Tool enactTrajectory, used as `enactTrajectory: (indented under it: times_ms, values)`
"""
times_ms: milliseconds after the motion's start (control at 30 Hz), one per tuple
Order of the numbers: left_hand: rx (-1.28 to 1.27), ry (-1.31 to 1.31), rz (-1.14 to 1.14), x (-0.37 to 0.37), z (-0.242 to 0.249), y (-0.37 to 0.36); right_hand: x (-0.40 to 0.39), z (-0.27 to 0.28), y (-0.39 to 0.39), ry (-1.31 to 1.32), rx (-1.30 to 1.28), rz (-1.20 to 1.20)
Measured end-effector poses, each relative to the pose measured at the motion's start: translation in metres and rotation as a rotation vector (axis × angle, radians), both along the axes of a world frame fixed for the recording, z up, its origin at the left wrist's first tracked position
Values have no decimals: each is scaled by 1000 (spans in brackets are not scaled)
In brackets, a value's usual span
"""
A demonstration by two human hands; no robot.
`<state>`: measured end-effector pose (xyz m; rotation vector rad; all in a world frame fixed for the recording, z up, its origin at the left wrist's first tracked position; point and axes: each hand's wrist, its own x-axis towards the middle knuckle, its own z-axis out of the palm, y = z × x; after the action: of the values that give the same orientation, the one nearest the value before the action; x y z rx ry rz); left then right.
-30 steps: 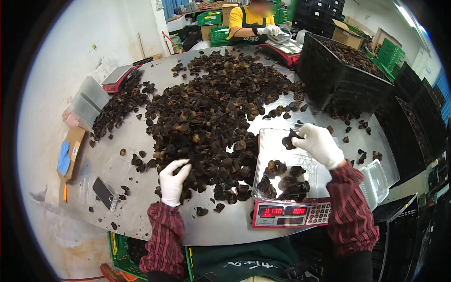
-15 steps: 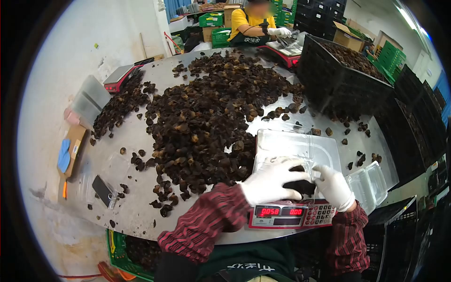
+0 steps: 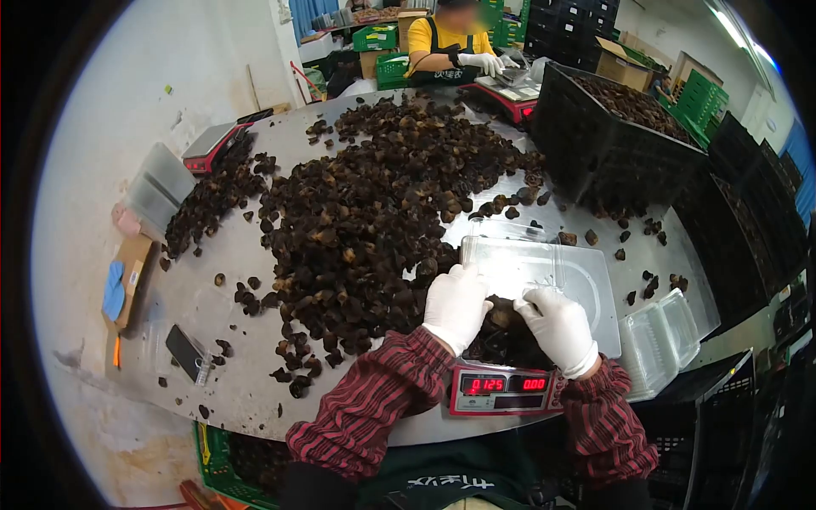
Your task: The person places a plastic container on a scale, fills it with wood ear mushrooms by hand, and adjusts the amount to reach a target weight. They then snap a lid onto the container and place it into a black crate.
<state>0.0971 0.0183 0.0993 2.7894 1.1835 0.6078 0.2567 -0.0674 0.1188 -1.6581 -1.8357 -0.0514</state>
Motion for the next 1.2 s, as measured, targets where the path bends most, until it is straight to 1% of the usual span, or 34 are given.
enactTrajectory:
  times_ms: [33, 67, 100, 133, 167, 200, 233, 267, 333, 400, 433, 467, 533, 600, 633, 667, 733, 800, 867, 933, 967, 1000, 1067, 1100, 1133, 1167, 1200]
  values:
    - [-4, -2, 0, 0, -2, 0, 2, 1, -4, 55, 33, -5]
    - [-94, -72, -16, 0, -2, 2, 5, 3, -8, 52, 31, -5]
    - [-182, -141, -33, -1, -1, 5, 8, 5, -12, 113, 45, -63]
    - [-182, -143, -33, -3, 1, 9, 10, 10, -16, 176, 58, -121]
    - [-327, -353, -93, -9, 4, 16, 12, 18, -21, 255, -18, -171]
    - [-473, -563, -151, -16, 8, 22, 12, 22, -24, 242, 115, -157]
    - [-606, -765, -198, -26, 17, 24, 12, 26, -29, 303, 101, -213]
    - [-911, -1126, -294, -34, 19, 24, 14, 31, -36, 367, 85, -266]
    - [-1002, -1425, -301, -60, 13, 31, 16, 41, -52, 595, -18, -429]
    - [-1158, -1645, -274, -100, 11, 23, 18, 40, -68, 715, 89, -489]
    - [-1137, -1635, -264, -118, 8, 20, 22, 35, -77, 759, 96, -516]
    - [-1088, -1597, -99, -132, 7, 9, 28, 30, -86, 800, 103, -545]
    - [-1060, -1195, 77, -165, -19, 4, 39, 15, -102, 853, 74, -573]
    - [-840, -800, 253, -163, -31, -17, 39, 3, -110, 903, 45, -605]
    - [-649, -683, 255, -163, -62, -21, 37, -3, -113, 932, 20, -630]
    - [-511, -397, 326, -158, -63, -28, 35, -6, -113, 961, -2, -653]
    - [-114, -62, 278, -148, -87, -31, 34, -11, -111, 952, 3, -633]
    - [-161, 90, 259, -140, -104, -27, 33, -12, -112, 929, 14, -596]
    - [-171, 62, 238, -141, -111, -24, 31, -10, -113, 904, 21, -609]
    - [-166, -129, 234, -149, -98, -28, 31, -8, -115, 881, 17, -623]
    - [-188, -263, 257, -160, -88, -33, 31, -5, -116, 874, 17, -642]
    - [-185, -359, 308, -174, -74, -40, 31, -5, -118, 868, 15, -660]
    - [-174, -430, 373, -213, -39, -62, 39, -10, -123, 839, 20, -625]
    - [-256, -454, 486, -241, -34, -74, 42, -13, -125, 850, 19, -623]
    - [-223, -332, 531, -264, -12, -88, 42, -16, -125, 860, 21, -620]
    - [-218, -262, 597, -298, -17, -101, 42, -18, -123, 833, 37, -643]
    - [-297, -37, 677, -331, -15, -116, 42, -21, -122, 837, 33, -638]
